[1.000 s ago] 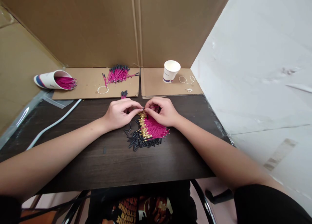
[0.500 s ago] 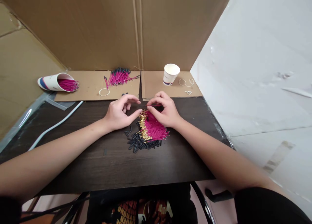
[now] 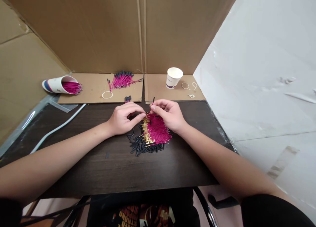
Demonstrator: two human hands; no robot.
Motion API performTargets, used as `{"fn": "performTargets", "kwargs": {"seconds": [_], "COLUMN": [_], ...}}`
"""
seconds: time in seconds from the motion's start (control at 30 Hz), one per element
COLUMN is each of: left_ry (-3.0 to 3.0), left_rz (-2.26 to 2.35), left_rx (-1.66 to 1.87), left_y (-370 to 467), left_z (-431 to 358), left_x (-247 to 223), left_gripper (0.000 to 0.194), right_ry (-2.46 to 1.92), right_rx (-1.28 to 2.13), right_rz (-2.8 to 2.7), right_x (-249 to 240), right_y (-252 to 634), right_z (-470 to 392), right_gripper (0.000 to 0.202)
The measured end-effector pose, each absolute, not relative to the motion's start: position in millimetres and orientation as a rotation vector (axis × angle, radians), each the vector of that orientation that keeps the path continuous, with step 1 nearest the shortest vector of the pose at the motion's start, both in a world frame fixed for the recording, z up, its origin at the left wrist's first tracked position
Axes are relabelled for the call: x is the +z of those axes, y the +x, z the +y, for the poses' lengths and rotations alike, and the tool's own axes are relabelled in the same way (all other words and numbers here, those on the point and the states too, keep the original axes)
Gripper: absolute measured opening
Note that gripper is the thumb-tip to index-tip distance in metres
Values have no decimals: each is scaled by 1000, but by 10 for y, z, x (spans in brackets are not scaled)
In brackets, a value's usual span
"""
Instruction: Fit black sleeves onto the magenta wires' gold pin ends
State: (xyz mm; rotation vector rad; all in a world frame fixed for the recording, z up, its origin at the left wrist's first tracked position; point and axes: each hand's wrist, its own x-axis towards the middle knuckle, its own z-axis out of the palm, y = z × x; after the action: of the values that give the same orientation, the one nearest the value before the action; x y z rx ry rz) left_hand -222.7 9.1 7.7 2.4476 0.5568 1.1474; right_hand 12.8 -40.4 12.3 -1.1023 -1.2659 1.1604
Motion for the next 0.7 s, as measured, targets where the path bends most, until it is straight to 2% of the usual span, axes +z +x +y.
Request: {"fn": "performTargets", "kwargs": {"seconds": [0.2, 0.4, 0.57, 0.7], "left_ry": [2474, 2515, 2572, 2663], "left_rz": [505, 549, 1037, 1358], "left_rx": [1118, 1148, 1212, 1054], "left_y": [-2219, -2223, -2286, -2334], "left_z": [86, 57, 99, 180], "left_x": [72, 83, 91, 75], "left_gripper": [19, 20, 27, 27], "right_ry": [-1039, -1062, -1163, -1224], "right_rx": [1287, 1242, 938, 861], "right_rz": [-1216, -1291, -1429, -1499], "right_x": [117, 90, -26, -128], "right_y": [90, 107, 229, 287], "right_z": [-425, -416, -297, -207], "right_gripper": [37, 35, 30, 25]}}
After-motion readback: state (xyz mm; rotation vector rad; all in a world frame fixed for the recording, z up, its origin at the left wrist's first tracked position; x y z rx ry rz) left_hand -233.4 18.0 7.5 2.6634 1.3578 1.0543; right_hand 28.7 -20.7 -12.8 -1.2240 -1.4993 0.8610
